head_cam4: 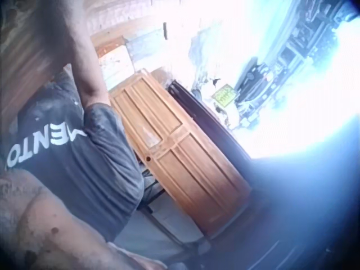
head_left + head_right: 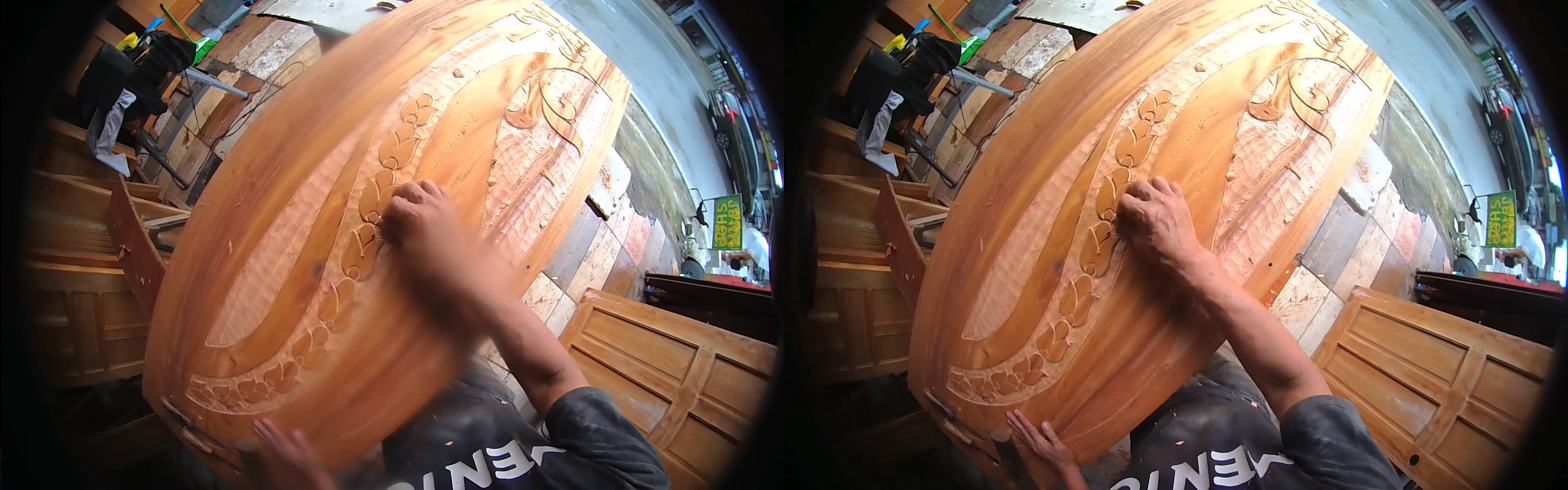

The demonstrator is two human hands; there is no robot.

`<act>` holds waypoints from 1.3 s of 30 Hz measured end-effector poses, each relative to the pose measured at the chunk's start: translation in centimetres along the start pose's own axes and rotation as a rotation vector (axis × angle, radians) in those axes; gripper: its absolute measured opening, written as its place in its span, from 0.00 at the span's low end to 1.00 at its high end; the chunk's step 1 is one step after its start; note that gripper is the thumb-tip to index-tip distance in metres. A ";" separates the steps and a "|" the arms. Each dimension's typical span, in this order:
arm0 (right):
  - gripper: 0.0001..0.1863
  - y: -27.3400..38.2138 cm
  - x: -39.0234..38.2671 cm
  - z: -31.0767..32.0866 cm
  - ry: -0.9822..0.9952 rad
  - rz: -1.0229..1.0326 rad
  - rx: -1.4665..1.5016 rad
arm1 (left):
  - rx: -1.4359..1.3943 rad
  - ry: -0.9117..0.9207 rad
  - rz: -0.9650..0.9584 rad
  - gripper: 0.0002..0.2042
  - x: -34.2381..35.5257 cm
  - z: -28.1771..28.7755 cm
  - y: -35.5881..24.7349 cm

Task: The person carves intricate patterns into a large wooden door using a chisel and a wooden mallet, then wipes away wood shavings by hand.

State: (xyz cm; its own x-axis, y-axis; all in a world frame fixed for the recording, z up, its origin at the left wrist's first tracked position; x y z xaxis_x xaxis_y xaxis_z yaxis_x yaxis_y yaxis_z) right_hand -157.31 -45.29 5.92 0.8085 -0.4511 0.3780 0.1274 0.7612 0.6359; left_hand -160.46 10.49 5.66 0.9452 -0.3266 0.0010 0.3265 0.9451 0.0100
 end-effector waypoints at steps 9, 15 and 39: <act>0.19 -8.9 -12.7 16.9 -0.731 -0.648 0.166 | 0.068 -0.227 0.237 0.36 7.3 -1.9 0.6; 0.37 -10.2 -32.4 26.1 -0.770 -0.869 -0.349 | 0.093 0.043 0.430 0.40 22.7 -0.5 -8.9; 0.42 -10.2 -55.8 15.3 -0.280 -1.443 0.210 | 0.088 0.050 -0.679 0.35 19.7 -1.0 -43.9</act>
State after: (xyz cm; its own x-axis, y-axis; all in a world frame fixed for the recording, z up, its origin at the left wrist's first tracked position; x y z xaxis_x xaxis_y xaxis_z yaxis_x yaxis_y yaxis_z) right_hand -212.52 -34.99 -11.33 -0.0782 -0.8316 -0.5499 0.6009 -0.4795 0.6396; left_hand -156.14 -37.41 4.22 0.5306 -0.8438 -0.0803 0.8474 0.5259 0.0730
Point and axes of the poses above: each hand's wrist, its own x-axis towards the middle knuckle, its own z-axis out of the back of the hand, y = z × x, the point moved 1 cm from there along x, towards the middle knuckle, and after that the axes turned 4 degrees about x, right-handed, at the moved point
